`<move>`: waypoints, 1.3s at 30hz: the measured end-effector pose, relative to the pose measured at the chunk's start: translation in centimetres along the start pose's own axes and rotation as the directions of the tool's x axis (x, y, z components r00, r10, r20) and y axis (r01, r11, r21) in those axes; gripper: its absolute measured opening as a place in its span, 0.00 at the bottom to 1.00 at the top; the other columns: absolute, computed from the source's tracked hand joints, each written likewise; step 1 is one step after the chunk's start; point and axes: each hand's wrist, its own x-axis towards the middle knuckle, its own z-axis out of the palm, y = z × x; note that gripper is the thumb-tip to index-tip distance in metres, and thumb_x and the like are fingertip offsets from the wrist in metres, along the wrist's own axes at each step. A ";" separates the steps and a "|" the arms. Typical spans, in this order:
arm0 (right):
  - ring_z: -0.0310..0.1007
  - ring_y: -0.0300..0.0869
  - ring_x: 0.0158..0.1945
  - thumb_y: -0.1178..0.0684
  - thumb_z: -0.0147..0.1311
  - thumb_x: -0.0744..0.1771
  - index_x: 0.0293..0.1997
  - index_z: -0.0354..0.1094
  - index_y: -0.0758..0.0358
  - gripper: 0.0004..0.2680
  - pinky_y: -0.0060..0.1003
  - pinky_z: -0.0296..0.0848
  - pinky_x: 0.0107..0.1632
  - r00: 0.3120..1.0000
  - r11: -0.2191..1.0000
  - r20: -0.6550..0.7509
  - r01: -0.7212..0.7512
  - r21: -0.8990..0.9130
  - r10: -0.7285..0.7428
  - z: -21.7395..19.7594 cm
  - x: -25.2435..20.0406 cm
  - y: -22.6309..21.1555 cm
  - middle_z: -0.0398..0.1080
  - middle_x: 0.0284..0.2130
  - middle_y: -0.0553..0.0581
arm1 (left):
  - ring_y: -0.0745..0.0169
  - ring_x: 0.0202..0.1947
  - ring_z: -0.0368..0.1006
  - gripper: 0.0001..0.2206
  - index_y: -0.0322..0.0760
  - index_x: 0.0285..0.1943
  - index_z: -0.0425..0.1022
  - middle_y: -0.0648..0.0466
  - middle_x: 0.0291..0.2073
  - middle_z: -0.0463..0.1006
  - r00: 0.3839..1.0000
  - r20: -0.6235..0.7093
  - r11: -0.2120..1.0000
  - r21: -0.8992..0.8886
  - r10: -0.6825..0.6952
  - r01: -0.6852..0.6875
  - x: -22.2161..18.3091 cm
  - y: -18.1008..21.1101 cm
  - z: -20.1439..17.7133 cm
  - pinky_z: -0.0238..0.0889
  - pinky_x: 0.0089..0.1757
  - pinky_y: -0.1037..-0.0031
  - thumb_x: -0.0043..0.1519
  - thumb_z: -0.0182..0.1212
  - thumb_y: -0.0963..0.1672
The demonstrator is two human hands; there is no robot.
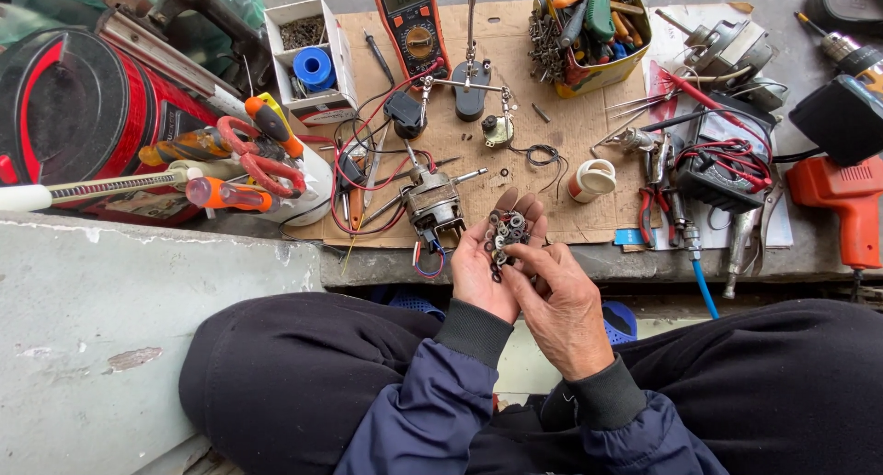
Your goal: Sorting and placing small metal washers or spacers into a small plastic container at an electronics repair bench.
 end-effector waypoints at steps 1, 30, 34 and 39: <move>0.70 0.40 0.26 0.58 0.66 0.69 0.54 0.83 0.52 0.08 0.38 0.73 0.34 1.000 1.000 0.010 0.006 0.009 -0.006 0.1 0.0 -0.1 0.73 0.31 0.54 | 0.38 0.69 0.75 0.24 0.30 0.74 0.76 0.33 0.66 0.80 1.000 -0.001 1.000 -0.010 0.005 -0.005 0.1 0.0 -0.1 0.68 0.70 0.50 0.73 0.47 0.47; 0.78 0.45 0.54 0.59 0.58 0.71 0.59 0.81 0.56 0.11 0.36 0.75 0.57 0.987 1.000 0.162 0.021 -0.007 -0.019 0.9 7.2 0.7 0.74 0.50 0.58 | 0.39 0.71 0.72 0.21 0.28 0.74 0.75 0.34 0.68 0.77 0.999 -0.039 0.988 -0.150 0.023 -0.028 6.5 1.6 3.5 0.69 0.68 0.54 0.75 0.49 0.45; 0.76 0.49 0.51 0.57 0.58 0.72 0.60 0.80 0.55 0.10 0.41 0.73 0.54 0.977 0.977 0.160 0.166 -0.137 -0.143 0.9 7.0 0.5 0.74 0.48 0.59 | 0.36 0.73 0.69 0.21 0.26 0.74 0.72 0.33 0.70 0.75 0.999 -0.006 0.988 -0.152 0.032 -0.033 6.7 2.0 3.5 0.67 0.69 0.53 0.75 0.50 0.44; 0.78 0.49 0.60 0.59 0.57 0.71 0.57 0.80 0.59 0.09 0.41 0.73 0.64 0.984 0.992 0.137 0.117 -0.041 -0.110 1.1 7.3 0.3 0.76 0.53 0.62 | 0.38 0.72 0.70 0.21 0.28 0.75 0.73 0.34 0.70 0.75 1.000 0.008 0.980 -0.198 0.009 -0.007 6.9 2.8 4.0 0.69 0.68 0.55 0.75 0.52 0.44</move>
